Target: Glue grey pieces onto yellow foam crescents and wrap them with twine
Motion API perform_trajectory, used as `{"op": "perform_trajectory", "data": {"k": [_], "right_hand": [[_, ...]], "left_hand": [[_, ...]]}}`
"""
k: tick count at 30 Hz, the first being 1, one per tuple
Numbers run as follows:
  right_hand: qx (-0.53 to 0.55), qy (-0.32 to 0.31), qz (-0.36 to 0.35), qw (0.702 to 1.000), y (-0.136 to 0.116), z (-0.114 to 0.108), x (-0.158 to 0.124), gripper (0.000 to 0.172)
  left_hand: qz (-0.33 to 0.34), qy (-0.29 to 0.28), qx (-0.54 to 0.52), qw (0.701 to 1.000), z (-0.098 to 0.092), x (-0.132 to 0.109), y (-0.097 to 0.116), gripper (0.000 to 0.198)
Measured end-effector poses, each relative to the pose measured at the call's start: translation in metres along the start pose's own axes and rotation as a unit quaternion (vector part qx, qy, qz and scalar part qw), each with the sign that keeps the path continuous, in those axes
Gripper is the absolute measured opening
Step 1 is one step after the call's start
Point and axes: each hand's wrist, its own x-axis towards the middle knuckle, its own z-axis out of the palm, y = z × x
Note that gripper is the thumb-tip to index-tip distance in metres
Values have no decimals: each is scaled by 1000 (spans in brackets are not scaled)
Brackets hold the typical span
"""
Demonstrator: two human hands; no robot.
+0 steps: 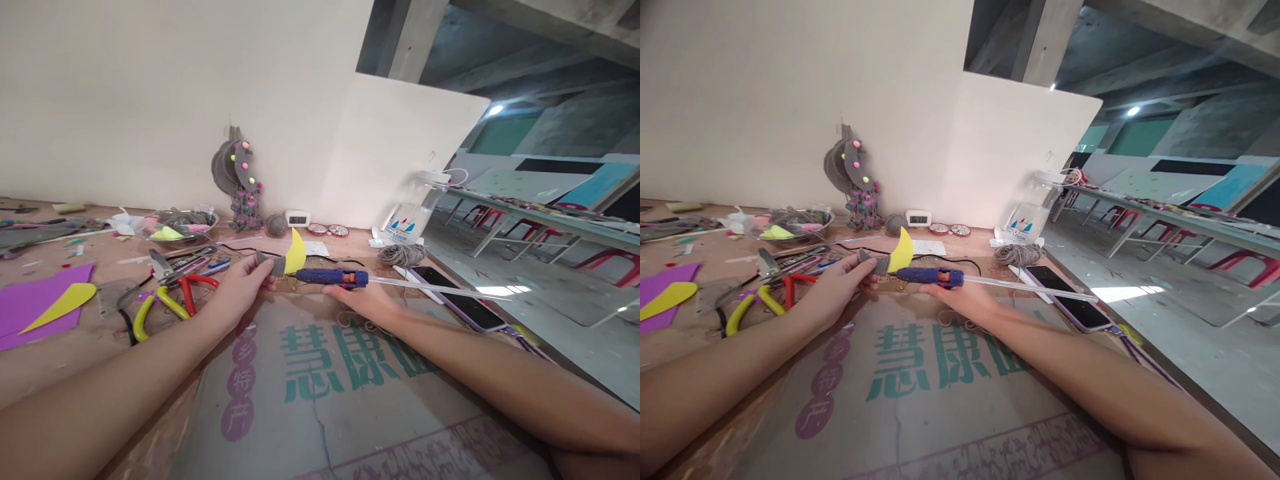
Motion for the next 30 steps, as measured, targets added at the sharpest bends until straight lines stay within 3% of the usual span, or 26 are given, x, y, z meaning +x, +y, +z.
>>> {"op": "perform_trajectory", "data": {"k": [30], "right_hand": [[-25,29,-9,999,-1,-1,3,28]], "left_hand": [[24,-28,35,999,-1,3,-7,28]]}}
